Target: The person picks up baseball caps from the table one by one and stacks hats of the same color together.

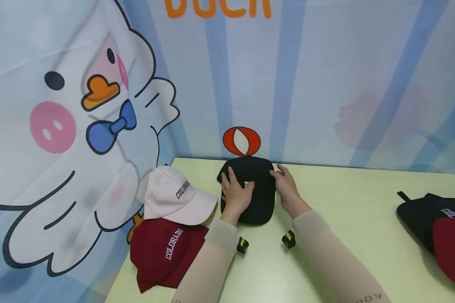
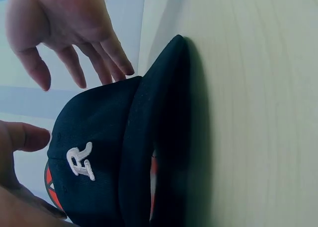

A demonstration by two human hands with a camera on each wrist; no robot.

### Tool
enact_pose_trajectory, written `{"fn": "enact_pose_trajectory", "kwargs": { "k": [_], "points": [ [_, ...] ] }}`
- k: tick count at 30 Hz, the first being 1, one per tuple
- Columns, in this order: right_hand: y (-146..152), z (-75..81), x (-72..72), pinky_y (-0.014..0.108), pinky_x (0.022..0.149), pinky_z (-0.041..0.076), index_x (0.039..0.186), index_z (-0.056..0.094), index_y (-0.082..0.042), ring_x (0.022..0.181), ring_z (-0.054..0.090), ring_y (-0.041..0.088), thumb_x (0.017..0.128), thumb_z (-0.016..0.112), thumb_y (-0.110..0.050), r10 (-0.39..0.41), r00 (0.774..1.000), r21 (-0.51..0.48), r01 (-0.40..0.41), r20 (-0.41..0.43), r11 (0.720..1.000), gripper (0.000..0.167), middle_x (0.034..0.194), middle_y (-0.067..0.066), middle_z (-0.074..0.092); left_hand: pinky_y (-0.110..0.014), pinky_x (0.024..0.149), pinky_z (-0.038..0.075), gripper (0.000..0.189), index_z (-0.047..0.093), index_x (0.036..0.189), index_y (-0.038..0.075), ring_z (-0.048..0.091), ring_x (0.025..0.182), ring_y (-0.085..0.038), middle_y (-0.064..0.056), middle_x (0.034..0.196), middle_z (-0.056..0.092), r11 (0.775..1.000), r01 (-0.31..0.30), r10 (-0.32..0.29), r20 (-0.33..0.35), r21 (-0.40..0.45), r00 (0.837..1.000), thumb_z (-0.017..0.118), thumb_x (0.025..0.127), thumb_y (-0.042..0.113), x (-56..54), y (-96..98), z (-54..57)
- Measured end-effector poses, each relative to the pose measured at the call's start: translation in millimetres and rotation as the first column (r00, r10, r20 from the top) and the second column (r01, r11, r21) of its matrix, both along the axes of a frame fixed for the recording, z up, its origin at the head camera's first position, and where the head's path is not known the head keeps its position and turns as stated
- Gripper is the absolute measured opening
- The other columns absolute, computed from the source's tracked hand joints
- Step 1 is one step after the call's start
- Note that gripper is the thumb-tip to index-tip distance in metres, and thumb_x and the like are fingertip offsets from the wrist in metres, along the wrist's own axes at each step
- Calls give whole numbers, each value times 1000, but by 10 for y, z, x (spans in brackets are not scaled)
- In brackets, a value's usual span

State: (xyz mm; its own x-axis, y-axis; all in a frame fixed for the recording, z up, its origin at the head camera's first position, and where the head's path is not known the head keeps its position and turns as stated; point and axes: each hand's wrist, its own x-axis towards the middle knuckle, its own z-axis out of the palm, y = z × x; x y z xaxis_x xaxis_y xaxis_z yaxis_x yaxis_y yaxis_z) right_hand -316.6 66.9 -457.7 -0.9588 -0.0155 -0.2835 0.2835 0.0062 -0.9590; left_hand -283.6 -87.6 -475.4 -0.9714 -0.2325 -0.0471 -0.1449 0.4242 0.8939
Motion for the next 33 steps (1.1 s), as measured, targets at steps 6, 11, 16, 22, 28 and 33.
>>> {"fn": "enact_pose_trajectory", "kwargs": {
  "k": [6,11,16,22,28,33],
  "points": [
    [-42,25,134,48,130,20,167,18,-16,160,19,34,107,49,-26,18,1000,33,-18,-5,999,69,173,17,15,-73,123,7,92,3,168,22,4,160,-46,-14,175,-5,1000,4,-4,-20,15,1000,63,100,37,-11,-29,31],
    [-3,-19,167,47,130,21,167,16,-15,161,17,33,106,50,-25,30,1000,11,-30,0,999,71,174,17,13,-69,125,11,92,4,168,22,8,160,-46,-13,175,-3,1000,10,-10,-14,1,1000,62,99,37,6,-21,59],
    [17,-20,261,49,128,26,167,16,-15,159,21,34,106,49,-23,41,999,17,-41,-18,999,70,173,17,15,-67,123,22,88,10,168,19,13,158,-46,-14,175,3,1000,29,-28,-39,5,999,62,100,35,95,-25,136],
    [-40,41,453,51,125,31,165,24,-15,153,34,35,106,49,-19,57,997,17,-56,-45,998,65,169,17,25,-63,121,30,83,16,167,15,19,158,-41,-13,174,7,995,104,-103,-70,8,992,62,101,35,283,-96,256],
    [-135,111,657,50,123,36,159,36,-12,146,44,36,105,51,-16,57,995,-15,-58,-81,998,56,162,18,36,-62,122,30,80,21,165,11,24,156,-40,-15,171,12,986,162,-165,-113,-37,980,62,101,34,500,-255,359],
    [-256,108,802,51,117,43,153,43,-7,139,50,37,106,49,-13,86,991,-68,-94,-106,993,47,152,21,46,-61,124,26,76,25,163,10,27,154,-38,-16,167,18,991,130,-130,-157,-11,979,63,101,31,713,-484,428]
  ]
}}
